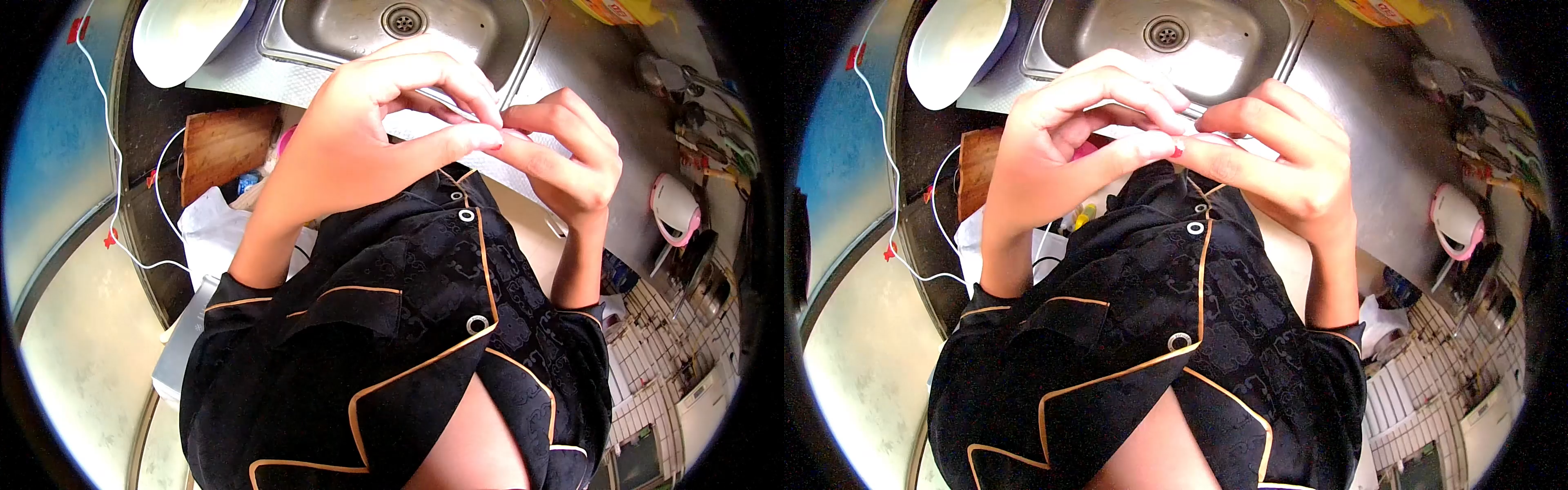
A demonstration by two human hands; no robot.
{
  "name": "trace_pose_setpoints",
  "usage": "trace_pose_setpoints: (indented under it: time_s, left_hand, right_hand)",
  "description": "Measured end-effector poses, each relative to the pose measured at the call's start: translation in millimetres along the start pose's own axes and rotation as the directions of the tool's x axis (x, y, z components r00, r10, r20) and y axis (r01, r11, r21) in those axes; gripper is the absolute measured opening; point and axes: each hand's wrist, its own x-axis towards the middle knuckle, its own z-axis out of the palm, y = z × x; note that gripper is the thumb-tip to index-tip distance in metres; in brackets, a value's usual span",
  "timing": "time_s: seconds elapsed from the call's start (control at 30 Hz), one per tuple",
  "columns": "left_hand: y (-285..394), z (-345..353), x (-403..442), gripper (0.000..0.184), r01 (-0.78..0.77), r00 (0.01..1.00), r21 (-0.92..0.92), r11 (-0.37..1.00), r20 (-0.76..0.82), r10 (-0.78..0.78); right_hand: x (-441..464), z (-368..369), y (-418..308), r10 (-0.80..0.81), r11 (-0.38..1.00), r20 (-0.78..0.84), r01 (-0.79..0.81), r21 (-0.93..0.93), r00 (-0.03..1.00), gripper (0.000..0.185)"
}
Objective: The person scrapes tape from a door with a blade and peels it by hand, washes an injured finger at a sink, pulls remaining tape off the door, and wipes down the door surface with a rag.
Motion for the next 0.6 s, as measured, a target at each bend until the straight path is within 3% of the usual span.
trace_pose_setpoints:
  time_s: [0.3,0.47,0.6]
  left_hand:
    - [-2,4,-9,0.007,-0.036,0.999,0.007,0.999,-0.035,0.036]
    - [1,7,-14,0.007,0.001,0.996,-0.179,0.984,-0.091,-0.017]
    - [4,3,-16,0.009,0.012,0.995,-0.117,0.993,-0.099,-0.024]
  right_hand:
    - [-2,2,-8,-0.015,0.999,-0.003,0.014,-0.041,1.0,0.025]
    - [-3,3,-13,-0.005,0.999,-0.002,0.005,-0.051,1.0,0.027]
    - [-5,4,-17,0.0,0.998,-0.025,-0.002,-0.067,1.0,0.028]
